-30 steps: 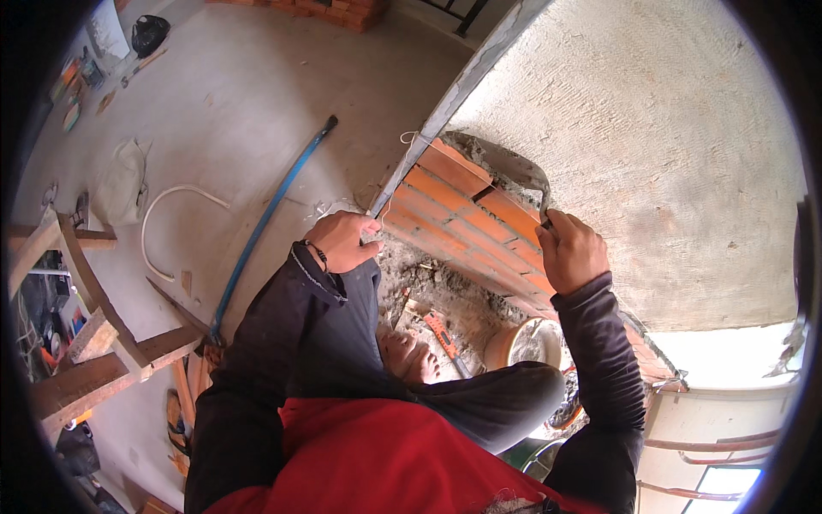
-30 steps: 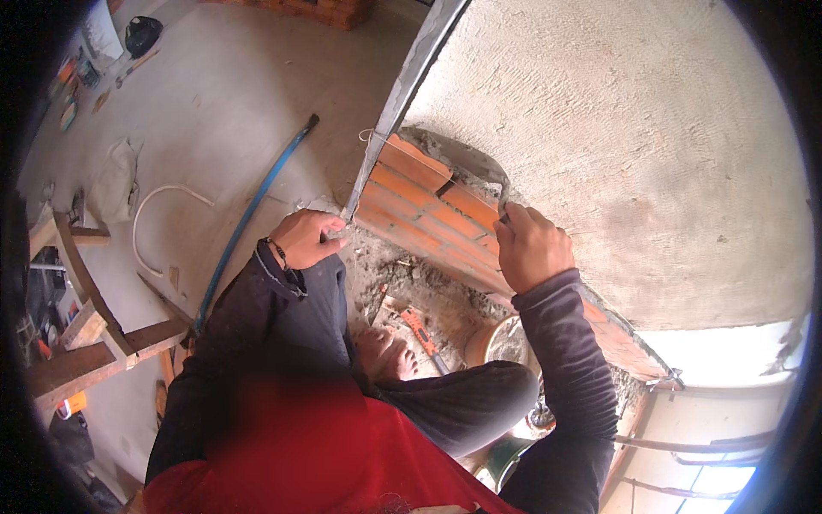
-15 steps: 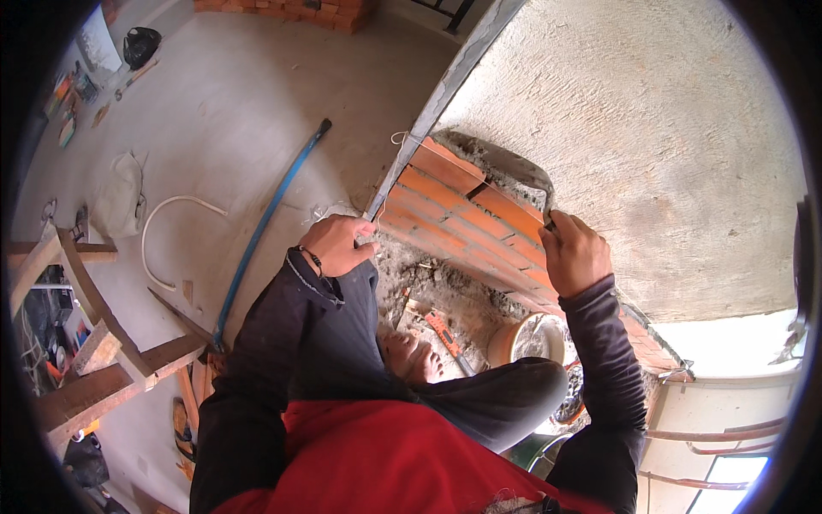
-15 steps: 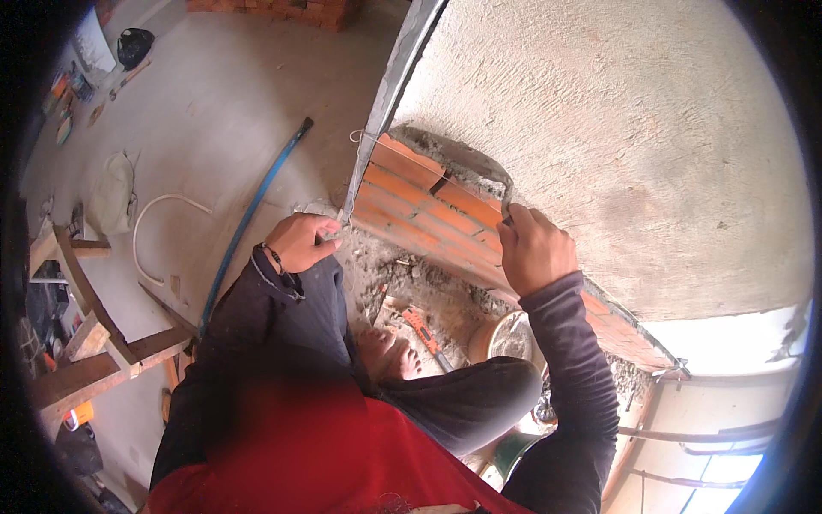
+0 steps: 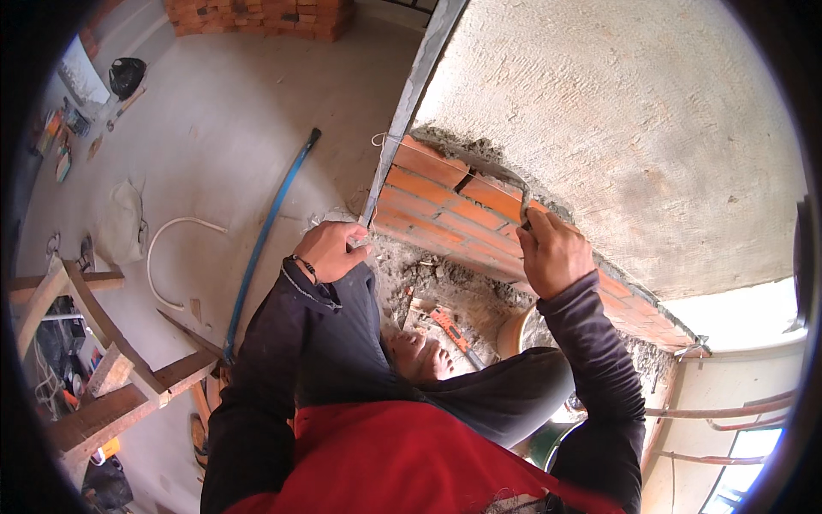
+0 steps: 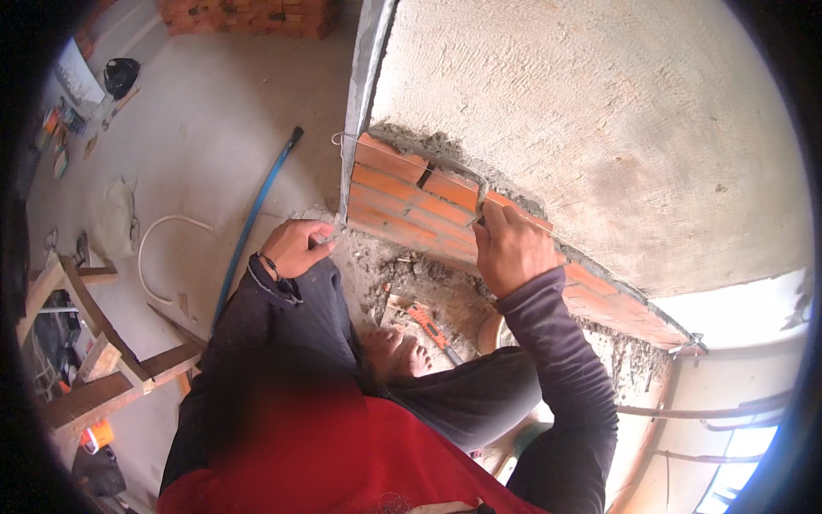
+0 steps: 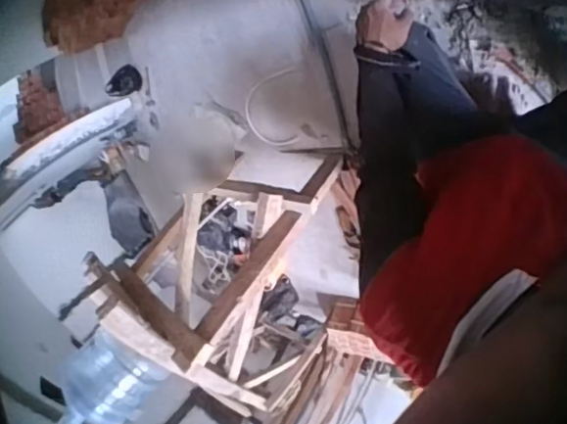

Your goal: The person applies mortar to the wall using a trowel and positions thin clay bricks to create a decorative finish.

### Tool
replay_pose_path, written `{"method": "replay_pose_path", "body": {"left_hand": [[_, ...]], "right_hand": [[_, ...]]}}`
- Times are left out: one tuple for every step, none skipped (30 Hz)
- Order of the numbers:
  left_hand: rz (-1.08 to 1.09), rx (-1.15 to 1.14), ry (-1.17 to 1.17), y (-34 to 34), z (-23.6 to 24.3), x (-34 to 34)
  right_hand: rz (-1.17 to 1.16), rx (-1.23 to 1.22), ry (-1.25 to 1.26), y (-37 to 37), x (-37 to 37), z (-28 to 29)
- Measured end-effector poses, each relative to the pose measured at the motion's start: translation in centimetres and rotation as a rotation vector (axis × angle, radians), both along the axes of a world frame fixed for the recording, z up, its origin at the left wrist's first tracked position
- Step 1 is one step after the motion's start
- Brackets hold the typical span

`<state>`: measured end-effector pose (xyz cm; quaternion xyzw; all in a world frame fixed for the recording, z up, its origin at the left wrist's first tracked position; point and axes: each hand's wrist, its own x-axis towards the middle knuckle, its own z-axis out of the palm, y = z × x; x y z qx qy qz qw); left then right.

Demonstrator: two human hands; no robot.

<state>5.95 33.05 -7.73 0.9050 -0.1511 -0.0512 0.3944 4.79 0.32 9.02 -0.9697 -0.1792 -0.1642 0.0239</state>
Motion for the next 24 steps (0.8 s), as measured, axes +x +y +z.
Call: {"method": "replay_pose_path", "body": {"left_hand": [[-0.001, 0.000, 0.002, 0.0, 0.1, 0.0], [-0.003, 0.000, 0.004, -0.1, 0.2, 0.0], [-0.005, 0.000, 0.006, -0.1, 0.3, 0.0], [-0.006, -0.008, 0.014, -0.1, 0.4, 0.0], [-0.008, -0.017, 0.021, -0.1, 0.4, 0.1], [-0.010, -0.027, 0.029, -0.1, 0.4, 0.1], [-0.008, -0.016, 0.023, 0.0, 0.4, 0.1], [-0.006, -0.006, 0.017, 0.1, 0.2, 0.1], [-0.004, 0.004, 0.010, 0.1, 0.2, 0.1], [-0.007, -0.002, 0.018, 0.1, 0.2, 0.1], [-0.011, -0.008, 0.026, 0.1, 0.2, 0.1], [-0.014, -0.013, 0.034, 0.1, 0.2, 0.2], [-0.009, -0.017, 0.045, 0.1, 0.2, 0.2], [-0.004, -0.021, 0.057, 0.0, 0.1, 0.2], [0.001, -0.025, 0.068, 0.1, 0.1, 0.2], [-0.007, -0.028, 0.070, 0.0, 0.0, 0.3], [-0.016, -0.030, 0.073, 0.1, -0.1, 0.4], [-0.023, -0.032, 0.075, 0.1, -0.2, 0.4], [-0.025, -0.033, 0.070, 0.1, -0.3, 0.4], [-0.027, -0.034, 0.066, 0.0, -0.3, 0.4], [-0.028, -0.034, 0.062, -0.1, -0.3, 0.4], [-0.026, -0.030, 0.058, -0.1, -0.3, 0.4], [-0.025, -0.026, 0.053, -0.1, -0.3, 0.4], [-0.023, -0.023, 0.049, -0.1, -0.3, 0.4]], "right_hand": [[0.009, -0.012, -0.015, -0.1, 0.2, -0.6], [0.005, -0.012, -0.046, -0.2, 0.3, -0.8], [-0.017, 0.006, -0.056, -0.3, 0.5, -1.1], [-0.037, 0.027, -0.065, -0.3, 0.6, -1.5], [-0.057, 0.048, -0.074, -0.4, 0.6, -1.9], [-0.089, 0.049, -0.073, -0.5, 0.4, -2.3], [-0.077, 0.058, -0.092, -0.6, 0.3, -2.5], [-0.066, 0.068, -0.113, -0.7, 0.1, -2.6], [-0.055, 0.077, -0.133, -1.0, 0.0, -2.7], [-0.051, 0.086, -0.149, -1.4, -0.2, -2.7], [-0.047, 0.096, -0.166, -1.9, -0.3, -2.5], [-0.043, 0.105, -0.182, -2.5, -0.5, -2.3], [-0.053, 0.092, -0.180, -3.1, -0.7, -1.8], [-0.038, 0.118, -0.151, -3.8, -0.9, -1.3], [-0.022, 0.144, -0.123, -4.4, -1.1, -0.9], [-0.034, 0.134, -0.081, -5.1, -1.3, -0.7], [-0.046, 0.118, -0.042, -5.7, -1.4, -0.5], [-0.056, 0.103, -0.002, -6.2, -1.3, -0.3], [-0.070, 0.087, 0.038, -6.6, -1.3, -0.1], [-0.131, 0.079, 0.072, -6.9, -1.3, 0.1], [-0.135, 0.101, 0.064, -7.4, -1.5, 0.0], [-0.134, 0.123, 0.056, -7.8, -1.5, -0.3], [-0.133, 0.144, 0.048, -8.2, -1.6, -0.5], [-0.150, 0.098, 0.081, -8.5, -1.6, -0.4]]}}
